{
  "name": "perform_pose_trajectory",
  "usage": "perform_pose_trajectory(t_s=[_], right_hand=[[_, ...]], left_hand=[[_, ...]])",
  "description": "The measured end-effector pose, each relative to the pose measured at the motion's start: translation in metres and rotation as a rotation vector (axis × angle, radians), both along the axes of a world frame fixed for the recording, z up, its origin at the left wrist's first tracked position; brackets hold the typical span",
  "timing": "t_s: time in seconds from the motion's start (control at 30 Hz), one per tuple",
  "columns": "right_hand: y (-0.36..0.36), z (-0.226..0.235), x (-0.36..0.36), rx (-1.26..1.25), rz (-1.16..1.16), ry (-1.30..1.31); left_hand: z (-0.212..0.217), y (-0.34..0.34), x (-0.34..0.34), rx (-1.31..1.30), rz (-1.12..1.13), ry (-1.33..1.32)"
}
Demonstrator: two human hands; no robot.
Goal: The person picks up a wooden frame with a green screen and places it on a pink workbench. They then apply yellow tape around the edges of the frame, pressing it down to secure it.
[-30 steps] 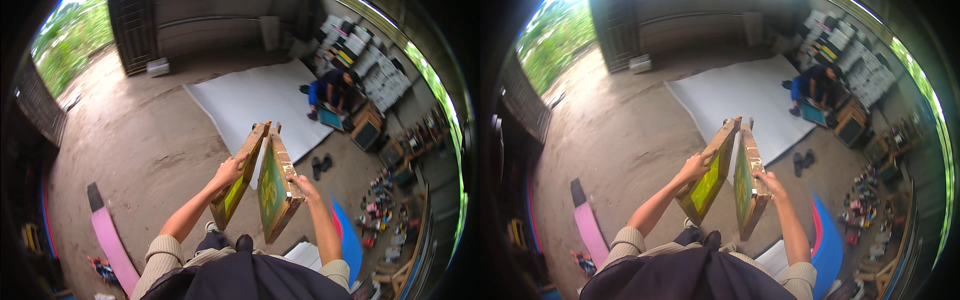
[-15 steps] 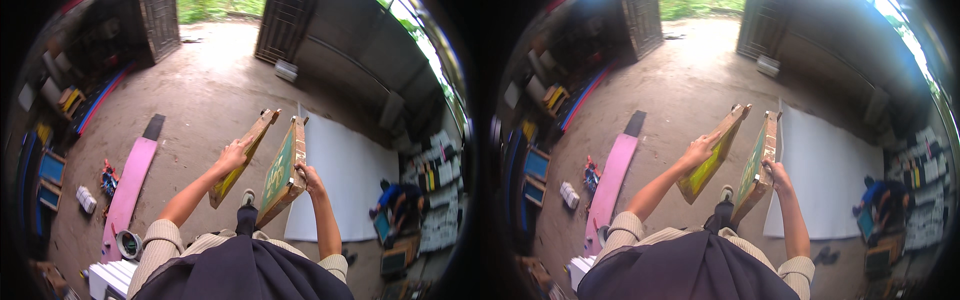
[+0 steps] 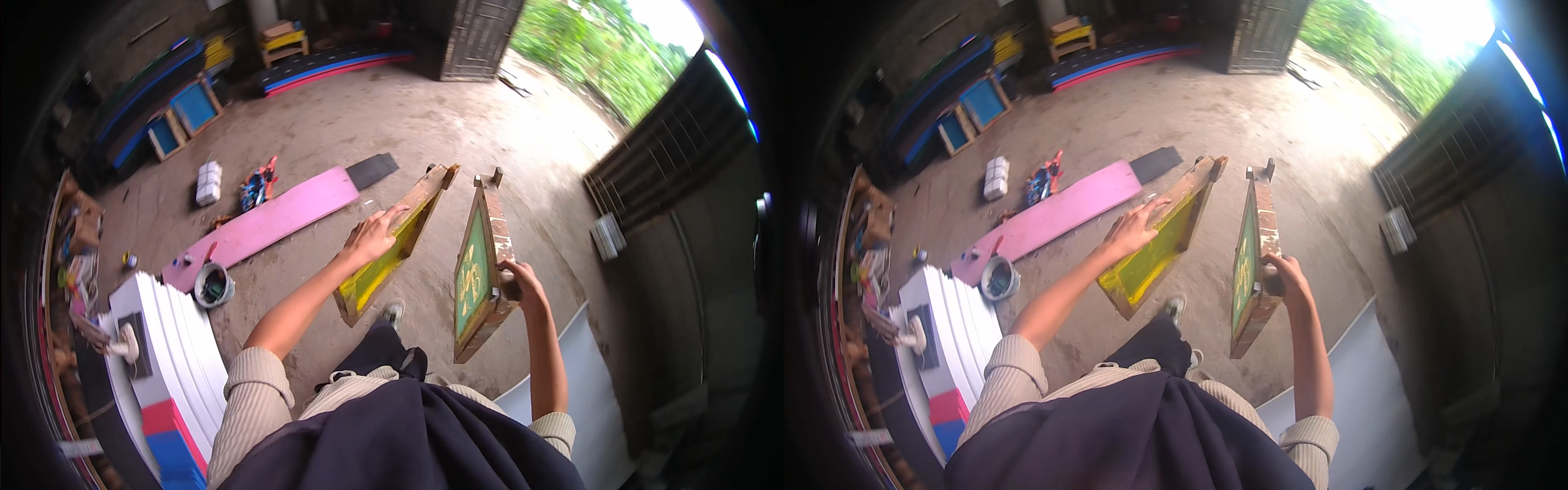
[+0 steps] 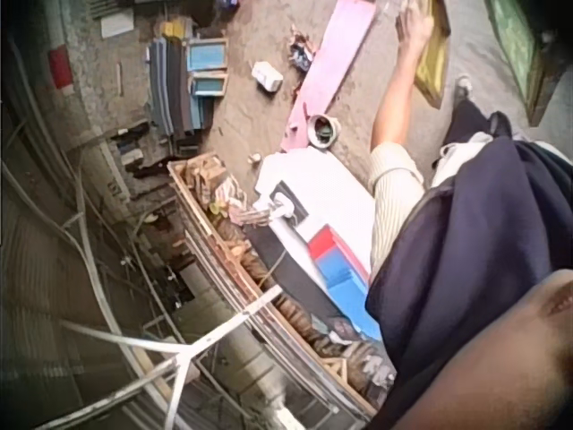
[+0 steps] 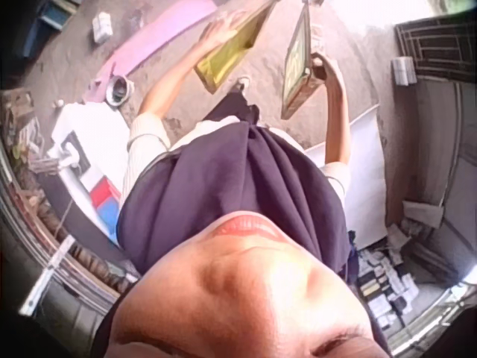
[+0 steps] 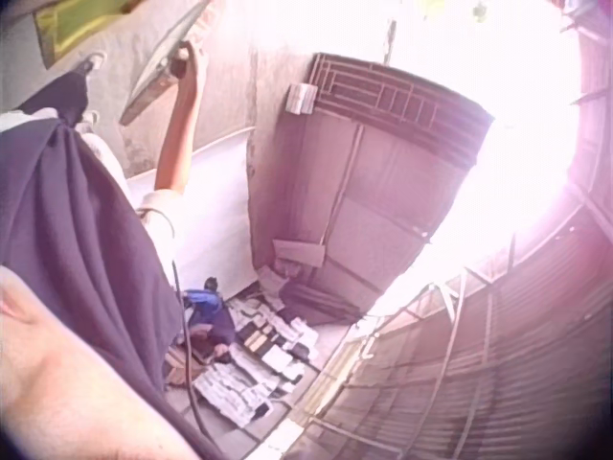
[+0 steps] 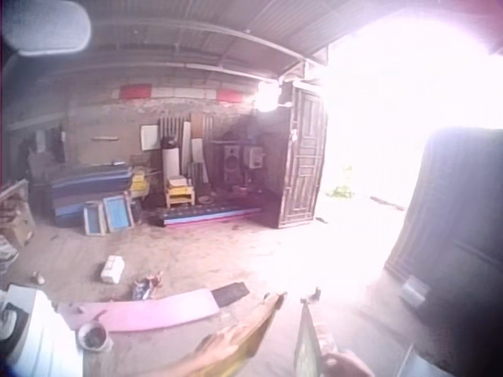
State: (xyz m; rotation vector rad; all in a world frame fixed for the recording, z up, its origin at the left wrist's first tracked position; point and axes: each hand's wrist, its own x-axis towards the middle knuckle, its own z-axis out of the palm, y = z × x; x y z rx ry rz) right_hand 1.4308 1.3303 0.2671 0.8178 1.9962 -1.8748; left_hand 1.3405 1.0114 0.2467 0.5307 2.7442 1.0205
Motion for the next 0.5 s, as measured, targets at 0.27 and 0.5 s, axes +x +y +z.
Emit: perform_pose_trajectory(t_s=[0.27, 0.5], right_hand=[[0.002, 0.014, -0.177, 0.054, 0.278, 0.013], [-0.017, 0.019, -0.325, 0.065, 0.356, -0.031]], left_hand=[[-0.055, -0.026, -0.124, 0.145, 0.154, 0.093], [-0.037, -0.052, -0.234, 0.108, 0.262, 0.017]])
